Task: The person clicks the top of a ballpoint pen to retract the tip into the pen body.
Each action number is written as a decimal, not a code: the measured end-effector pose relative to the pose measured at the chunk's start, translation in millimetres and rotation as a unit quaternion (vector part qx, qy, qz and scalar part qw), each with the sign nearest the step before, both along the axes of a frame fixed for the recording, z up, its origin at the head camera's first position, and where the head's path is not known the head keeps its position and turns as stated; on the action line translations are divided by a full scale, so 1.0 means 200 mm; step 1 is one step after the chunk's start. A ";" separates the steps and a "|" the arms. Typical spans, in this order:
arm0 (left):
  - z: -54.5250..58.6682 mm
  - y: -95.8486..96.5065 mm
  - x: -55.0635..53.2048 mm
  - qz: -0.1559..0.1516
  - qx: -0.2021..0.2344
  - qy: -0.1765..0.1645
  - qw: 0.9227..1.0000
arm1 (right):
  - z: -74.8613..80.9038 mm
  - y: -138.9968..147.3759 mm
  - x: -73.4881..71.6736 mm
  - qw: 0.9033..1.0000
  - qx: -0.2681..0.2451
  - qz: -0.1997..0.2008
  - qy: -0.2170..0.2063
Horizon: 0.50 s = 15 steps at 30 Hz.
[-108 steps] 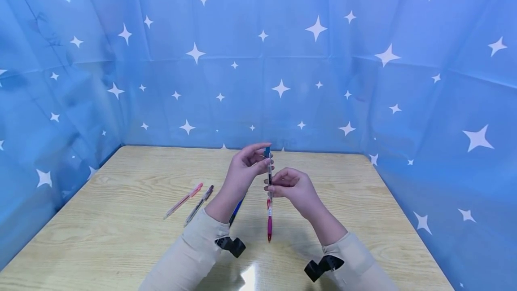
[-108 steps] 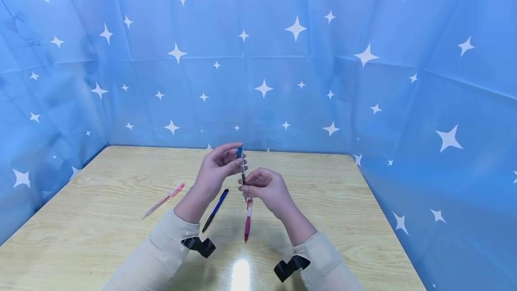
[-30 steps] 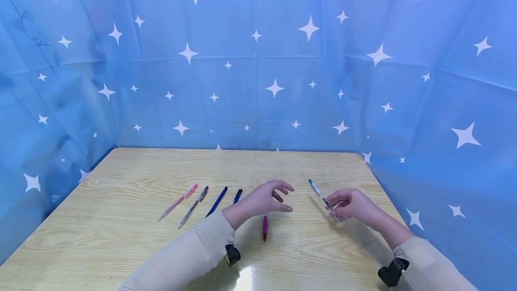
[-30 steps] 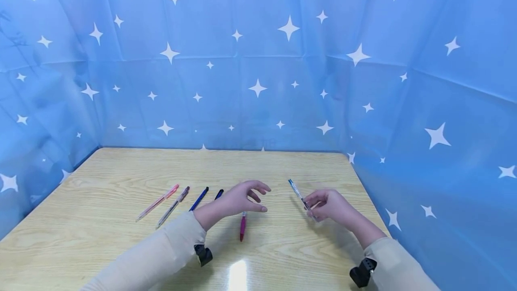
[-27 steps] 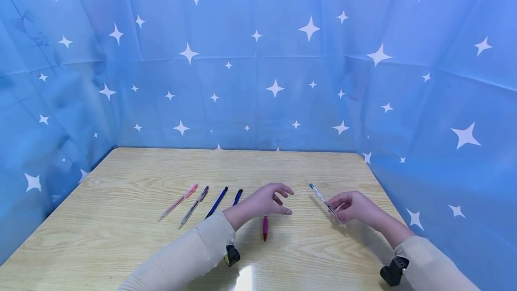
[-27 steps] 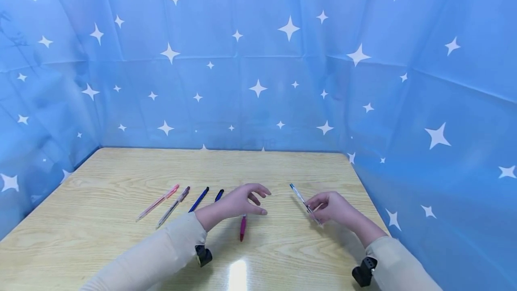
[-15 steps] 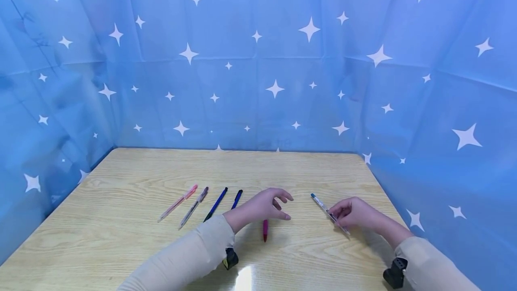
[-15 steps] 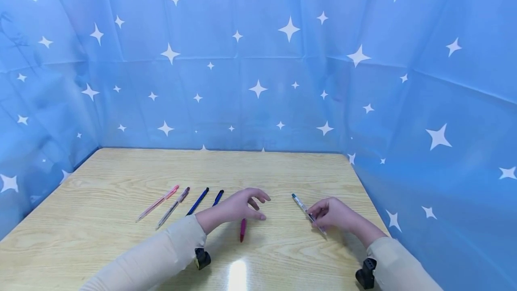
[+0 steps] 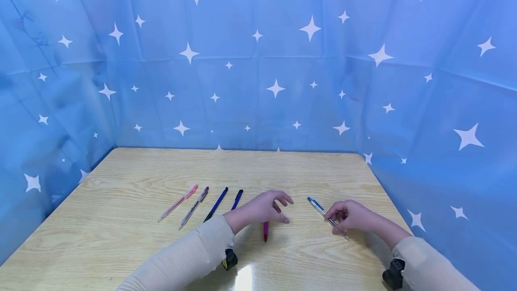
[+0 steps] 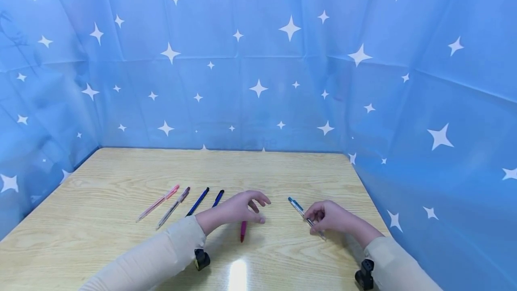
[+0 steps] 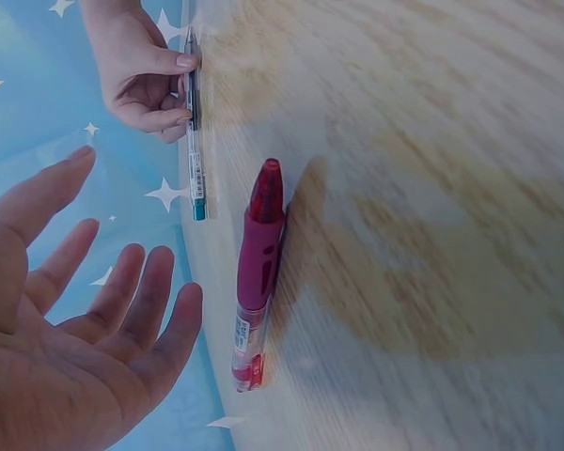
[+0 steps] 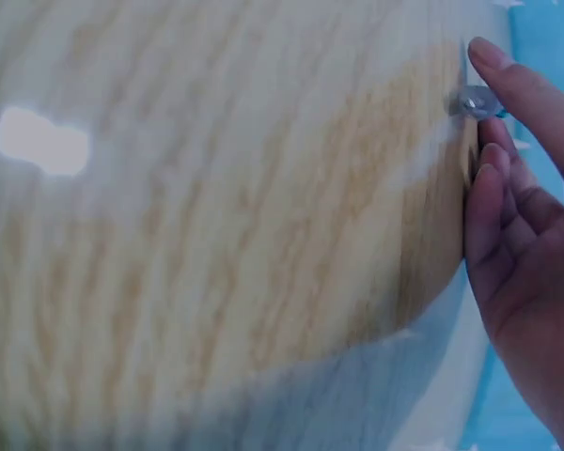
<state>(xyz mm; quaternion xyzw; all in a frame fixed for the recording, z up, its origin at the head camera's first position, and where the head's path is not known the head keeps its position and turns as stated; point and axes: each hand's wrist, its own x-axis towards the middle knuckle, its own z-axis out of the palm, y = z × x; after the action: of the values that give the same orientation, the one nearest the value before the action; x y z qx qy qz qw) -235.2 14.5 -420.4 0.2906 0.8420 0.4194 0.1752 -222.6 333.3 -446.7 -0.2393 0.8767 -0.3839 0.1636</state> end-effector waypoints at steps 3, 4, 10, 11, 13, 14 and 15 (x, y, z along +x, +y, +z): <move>0.00 -0.01 0.00 -0.003 -0.004 0.004 1.000 | 0.01 0.00 0.00 1.000 -0.008 0.006 -0.007; 0.01 -0.02 0.00 -0.005 -0.006 0.006 1.000 | 0.01 0.00 0.00 1.000 -0.011 0.008 -0.008; 0.03 -0.05 0.01 -0.017 -0.016 0.019 1.000 | 0.02 0.02 0.00 1.000 -0.017 0.016 0.001; 0.04 -0.06 0.01 -0.018 -0.018 0.024 0.999 | 0.03 0.03 0.00 1.000 -0.014 0.013 0.004; 0.05 -0.08 0.01 -0.019 -0.023 0.039 0.999 | 0.04 0.03 0.00 1.000 -0.007 0.010 0.013; 0.05 -0.09 0.02 -0.019 -0.026 0.048 0.998 | 0.05 0.04 0.00 1.000 -0.002 0.010 0.020; 0.06 -0.10 0.02 -0.019 -0.029 0.061 0.998 | 0.06 0.04 0.00 1.000 0.000 0.009 0.027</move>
<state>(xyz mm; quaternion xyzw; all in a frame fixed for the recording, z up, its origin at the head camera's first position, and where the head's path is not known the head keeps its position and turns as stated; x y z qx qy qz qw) -231.7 -6.4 -409.4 0.3267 0.8569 0.3732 0.1401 -221.7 341.2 -434.0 -0.2578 0.8784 -0.3760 0.1437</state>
